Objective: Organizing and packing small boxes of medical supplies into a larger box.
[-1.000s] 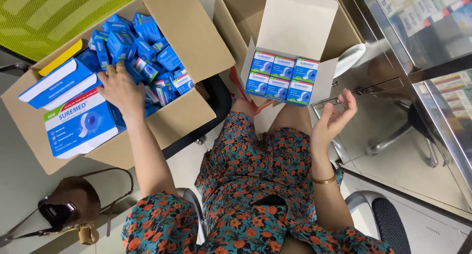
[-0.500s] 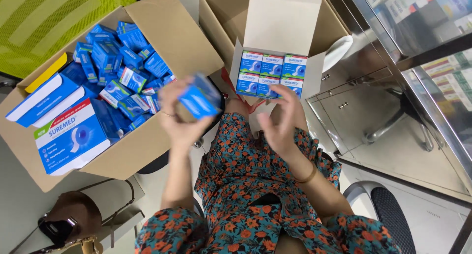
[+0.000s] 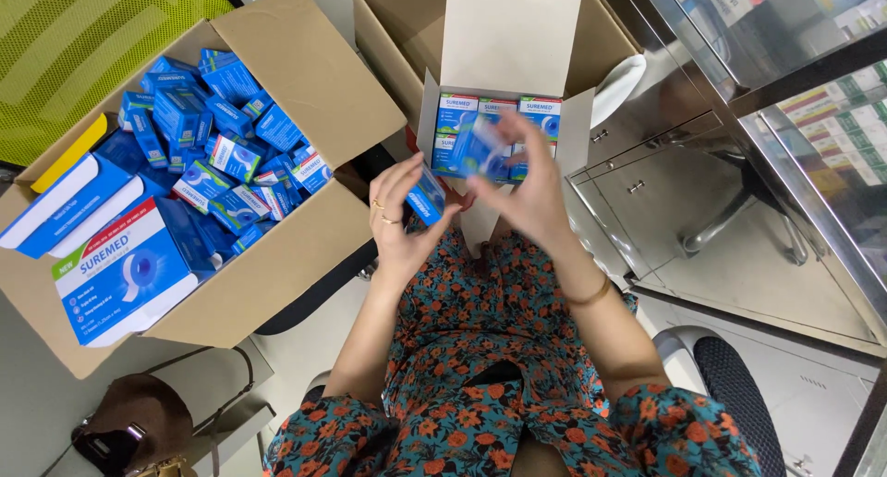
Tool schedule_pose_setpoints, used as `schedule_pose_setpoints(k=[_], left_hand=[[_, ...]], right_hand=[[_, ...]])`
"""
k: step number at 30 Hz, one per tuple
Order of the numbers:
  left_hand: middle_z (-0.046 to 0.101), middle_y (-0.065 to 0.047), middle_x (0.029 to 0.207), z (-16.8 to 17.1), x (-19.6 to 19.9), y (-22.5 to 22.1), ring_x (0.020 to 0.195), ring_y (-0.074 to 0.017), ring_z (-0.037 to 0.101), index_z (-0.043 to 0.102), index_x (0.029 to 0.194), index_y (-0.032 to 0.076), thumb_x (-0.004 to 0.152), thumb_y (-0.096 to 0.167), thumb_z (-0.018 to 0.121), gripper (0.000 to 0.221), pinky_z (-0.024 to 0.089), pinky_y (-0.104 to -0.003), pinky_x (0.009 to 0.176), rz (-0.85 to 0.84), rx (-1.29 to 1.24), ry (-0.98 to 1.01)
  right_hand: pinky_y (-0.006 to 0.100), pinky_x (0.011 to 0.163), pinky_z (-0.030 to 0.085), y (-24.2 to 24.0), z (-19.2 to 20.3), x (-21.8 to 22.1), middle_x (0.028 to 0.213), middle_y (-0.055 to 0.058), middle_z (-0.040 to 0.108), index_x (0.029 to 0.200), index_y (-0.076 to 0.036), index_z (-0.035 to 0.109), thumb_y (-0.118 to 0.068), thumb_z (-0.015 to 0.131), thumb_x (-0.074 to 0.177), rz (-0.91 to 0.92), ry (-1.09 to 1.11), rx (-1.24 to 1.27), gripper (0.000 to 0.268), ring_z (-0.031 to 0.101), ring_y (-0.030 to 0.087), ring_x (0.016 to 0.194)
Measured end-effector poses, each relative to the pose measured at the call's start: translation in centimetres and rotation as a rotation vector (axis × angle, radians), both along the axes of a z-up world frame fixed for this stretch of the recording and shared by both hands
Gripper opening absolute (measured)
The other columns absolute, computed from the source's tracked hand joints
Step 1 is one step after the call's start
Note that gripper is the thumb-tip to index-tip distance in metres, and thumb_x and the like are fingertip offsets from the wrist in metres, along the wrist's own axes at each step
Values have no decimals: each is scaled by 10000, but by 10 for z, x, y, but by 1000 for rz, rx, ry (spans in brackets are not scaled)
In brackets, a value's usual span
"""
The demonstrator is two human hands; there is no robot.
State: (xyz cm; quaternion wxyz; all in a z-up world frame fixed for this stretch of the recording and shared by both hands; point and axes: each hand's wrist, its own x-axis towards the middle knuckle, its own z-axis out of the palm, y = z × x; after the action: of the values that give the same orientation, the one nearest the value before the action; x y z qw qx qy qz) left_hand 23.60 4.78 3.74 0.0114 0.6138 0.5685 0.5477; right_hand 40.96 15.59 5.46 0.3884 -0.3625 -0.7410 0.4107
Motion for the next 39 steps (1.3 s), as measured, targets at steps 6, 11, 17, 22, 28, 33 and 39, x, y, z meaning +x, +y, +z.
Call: schedule_pose_setpoints(k=[6,11,17,22,28,33,39], left_hand=[[552,-156,1473,-13,16,-5,1351,-279,595,530,1361,77,790,97,935,701,581,-386,1071,-45,-120,-396],[539,-139,1476,-17,24,-1,1329,-242,607,522,1362,70,785,65,924,704,599,-343,1025,-121,-148,-422],[503,-138,1492,-23,29,6,1320,-226,612,527,1364,49,817,-7,881,653,595,-342,993,-176,-176,-498],[478,-132,1483,-28,34,17,1301,-222,611,548,1319,37,819,-44,860,595,597,-343,984,-166,-182,-552],[462,-117,1299,-22,37,32,1154,-226,610,548,1093,51,744,-4,896,496,602,-325,847,-1,-228,-389],[469,-131,1200,-25,36,51,1100,-287,583,593,982,49,734,59,899,394,583,-348,797,78,-262,-343],[531,-180,1165,-49,41,76,1092,-321,601,604,1061,33,862,-2,791,275,538,-410,899,182,-243,-228]], right_hand=[[455,1093,448,57,-31,-3,1335,154,575,1378,-56,580,-124,865,730,1,-391,284,712,512,368,1263],[467,1042,421,69,-53,-14,1276,125,577,1305,-52,617,-117,877,670,-33,-552,375,690,494,354,1225],[465,1008,414,75,-62,-7,1257,127,556,1267,-58,644,-132,890,660,-98,-610,428,659,479,347,1219],[469,1000,417,71,-58,-4,1268,127,554,1261,-81,652,-135,889,669,-130,-607,424,639,480,346,1213],[458,967,416,47,-55,1,1276,152,563,1255,-49,648,-128,875,708,-185,-510,454,597,490,362,1209],[400,888,395,7,-55,18,1109,75,651,1116,-82,719,-160,832,851,-98,-441,422,299,555,261,1091],[403,948,396,-21,-72,24,1066,11,662,1041,-112,741,-203,819,856,-82,-418,525,221,575,215,1083]])
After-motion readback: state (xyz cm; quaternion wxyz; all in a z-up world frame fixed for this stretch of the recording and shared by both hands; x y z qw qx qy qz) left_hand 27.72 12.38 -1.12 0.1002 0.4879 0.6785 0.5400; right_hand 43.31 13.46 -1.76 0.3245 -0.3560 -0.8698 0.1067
